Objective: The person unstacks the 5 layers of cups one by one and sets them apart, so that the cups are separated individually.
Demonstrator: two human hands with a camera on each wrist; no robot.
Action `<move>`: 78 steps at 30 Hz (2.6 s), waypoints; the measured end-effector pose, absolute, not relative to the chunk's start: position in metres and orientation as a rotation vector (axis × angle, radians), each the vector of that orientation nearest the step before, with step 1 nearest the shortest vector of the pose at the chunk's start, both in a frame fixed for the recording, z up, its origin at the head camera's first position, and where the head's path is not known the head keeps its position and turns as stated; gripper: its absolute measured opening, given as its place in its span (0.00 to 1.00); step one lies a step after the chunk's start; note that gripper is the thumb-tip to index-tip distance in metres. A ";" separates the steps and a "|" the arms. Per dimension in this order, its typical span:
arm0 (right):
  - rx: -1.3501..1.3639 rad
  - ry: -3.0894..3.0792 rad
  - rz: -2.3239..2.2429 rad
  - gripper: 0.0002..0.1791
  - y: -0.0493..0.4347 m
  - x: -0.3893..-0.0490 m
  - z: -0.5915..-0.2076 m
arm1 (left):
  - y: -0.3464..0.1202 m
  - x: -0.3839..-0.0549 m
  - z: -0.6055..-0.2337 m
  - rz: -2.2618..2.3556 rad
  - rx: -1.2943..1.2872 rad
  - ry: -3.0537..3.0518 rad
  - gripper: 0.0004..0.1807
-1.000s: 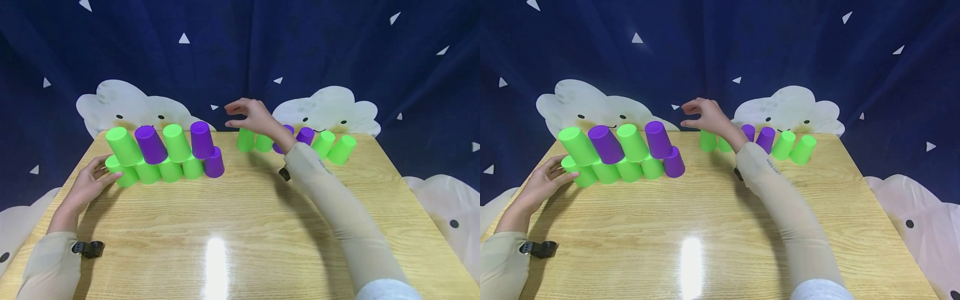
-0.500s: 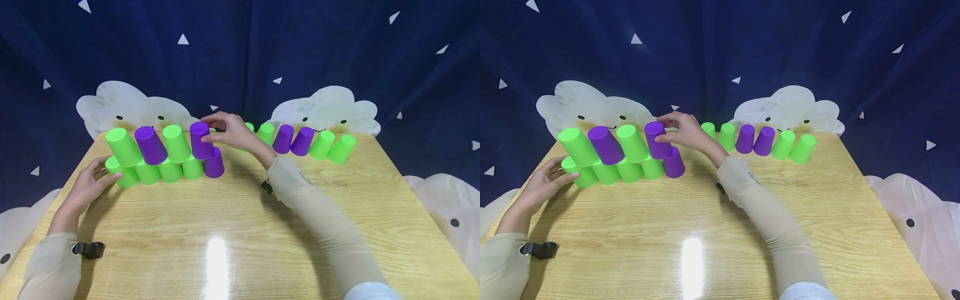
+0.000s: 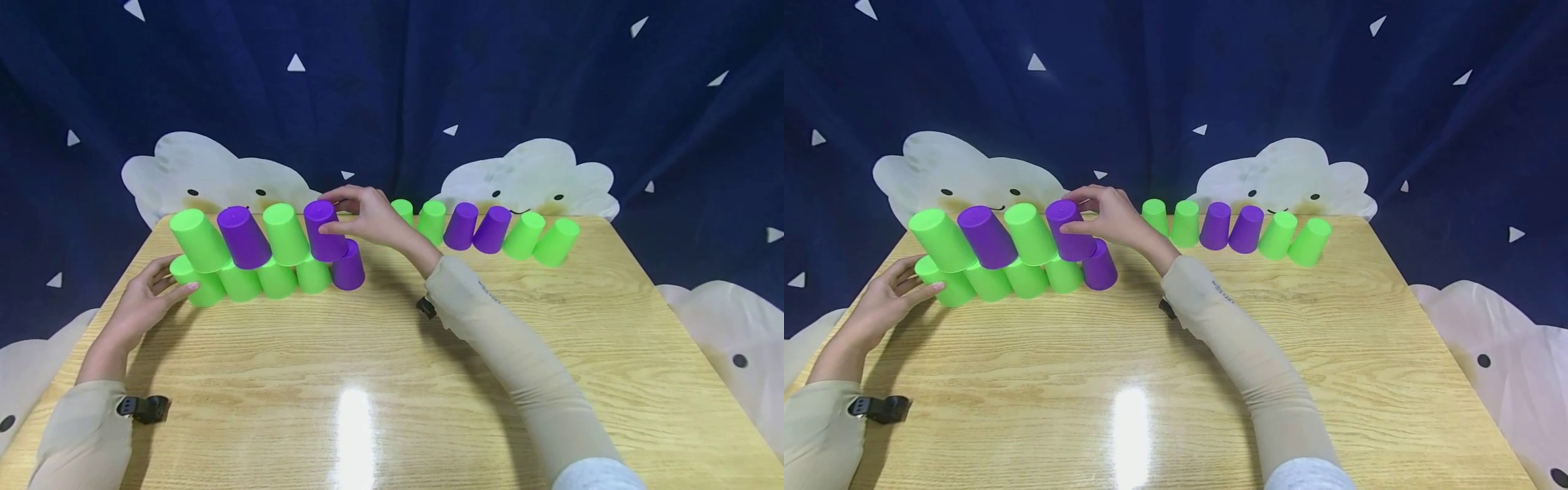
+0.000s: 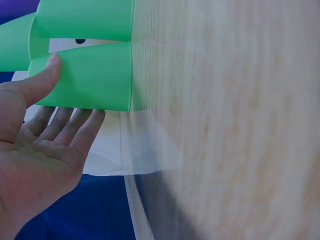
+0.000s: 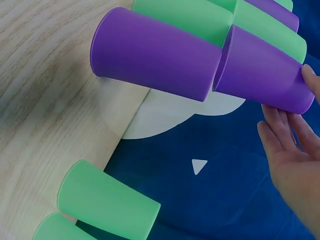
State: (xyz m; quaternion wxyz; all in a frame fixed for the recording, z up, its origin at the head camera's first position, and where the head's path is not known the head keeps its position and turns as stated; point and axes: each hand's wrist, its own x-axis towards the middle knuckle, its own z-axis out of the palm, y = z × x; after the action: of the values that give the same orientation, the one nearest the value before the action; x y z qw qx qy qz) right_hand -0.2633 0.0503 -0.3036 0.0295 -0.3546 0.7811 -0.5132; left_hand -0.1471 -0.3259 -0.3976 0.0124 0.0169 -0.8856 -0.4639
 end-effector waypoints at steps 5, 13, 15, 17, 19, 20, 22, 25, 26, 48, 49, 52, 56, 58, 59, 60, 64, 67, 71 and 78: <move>-1.119 2.383 -1.599 0.27 0.053 -0.262 -0.298 | -0.326 -0.147 -0.397 -1.450 0.050 -2.761 0.41; -1.080 2.323 -1.721 0.27 0.073 -0.260 -0.285 | -0.326 -0.148 -0.395 -1.466 0.058 -2.761 0.41; -1.077 2.322 -1.746 0.27 0.082 -0.261 -0.282 | -0.326 -0.149 -0.394 -1.475 0.057 -2.757 0.42; -1.062 2.323 -1.773 0.26 0.092 -0.261 -0.279 | -0.326 -0.149 -0.394 -1.480 0.061 -2.757 0.42; -1.067 2.335 -1.792 0.25 0.103 -0.262 -0.278 | -0.326 -0.149 -0.394 -1.486 0.063 -2.755 0.42; -1.063 2.345 -1.800 0.25 0.110 -0.262 -0.277 | -0.326 -0.149 -0.394 -1.490 0.061 -2.752 0.42; -1.026 2.371 -1.809 0.24 0.123 -0.261 -0.275 | -0.326 -0.149 -0.395 -1.489 0.060 -2.751 0.42; -0.959 2.435 -1.806 0.25 0.145 -0.260 -0.274 | -0.326 -0.148 -0.395 -1.491 0.057 -2.749 0.42; -0.924 2.466 -1.796 0.25 0.153 -0.259 -0.274 | -0.326 -0.148 -0.395 -1.492 0.055 -2.749 0.42; -0.327 2.886 -1.645 0.27 0.327 -0.225 -0.319 | -0.326 -0.147 -0.398 -1.426 0.050 -2.767 0.40; -0.309 2.897 -1.646 0.27 0.333 -0.223 -0.323 | -0.326 -0.147 -0.398 -1.429 0.047 -2.767 0.40; -0.249 2.946 -1.602 0.27 0.351 -0.218 -0.333 | -0.326 -0.148 -0.398 -1.425 0.045 -2.765 0.40; -0.133 2.982 -1.526 0.28 0.371 -0.206 -0.343 | -0.326 -0.148 -0.399 -1.418 0.039 -2.761 0.40; -0.077 2.985 -1.488 0.29 0.380 -0.201 -0.348 | -0.326 -0.148 -0.399 -1.420 0.034 -2.757 0.40; -0.053 2.985 -1.477 0.30 0.384 -0.198 -0.350 | -0.326 -0.148 -0.399 -1.429 0.032 -2.752 0.40; -0.036 2.982 -1.471 0.30 0.388 -0.196 -0.352 | -0.326 -0.147 -0.399 -1.428 0.035 -2.753 0.40; 0.025 2.974 -1.462 0.31 0.402 -0.192 -0.359 | -0.326 -0.146 -0.398 -1.445 0.048 -2.751 0.40; 0.040 2.954 -1.492 0.31 0.409 -0.190 -0.364 | -0.325 -0.147 -0.398 -1.458 0.057 -2.752 0.41; 0.069 2.936 -1.507 0.32 0.415 -0.188 -0.367 | -0.325 -0.147 -0.398 -1.474 0.056 -2.751 0.41; 0.070 2.923 -1.519 0.33 0.417 -0.186 -0.371 | -0.325 -0.147 -0.396 -1.483 0.051 -2.750 0.41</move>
State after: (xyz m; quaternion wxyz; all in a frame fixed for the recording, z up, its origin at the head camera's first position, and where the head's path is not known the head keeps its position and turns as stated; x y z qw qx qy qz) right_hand -0.1863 0.4169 -0.3708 -0.0766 0.0213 0.8845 -0.4598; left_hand -0.1467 -0.3248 -0.3963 0.0082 0.0162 -0.8801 -0.4744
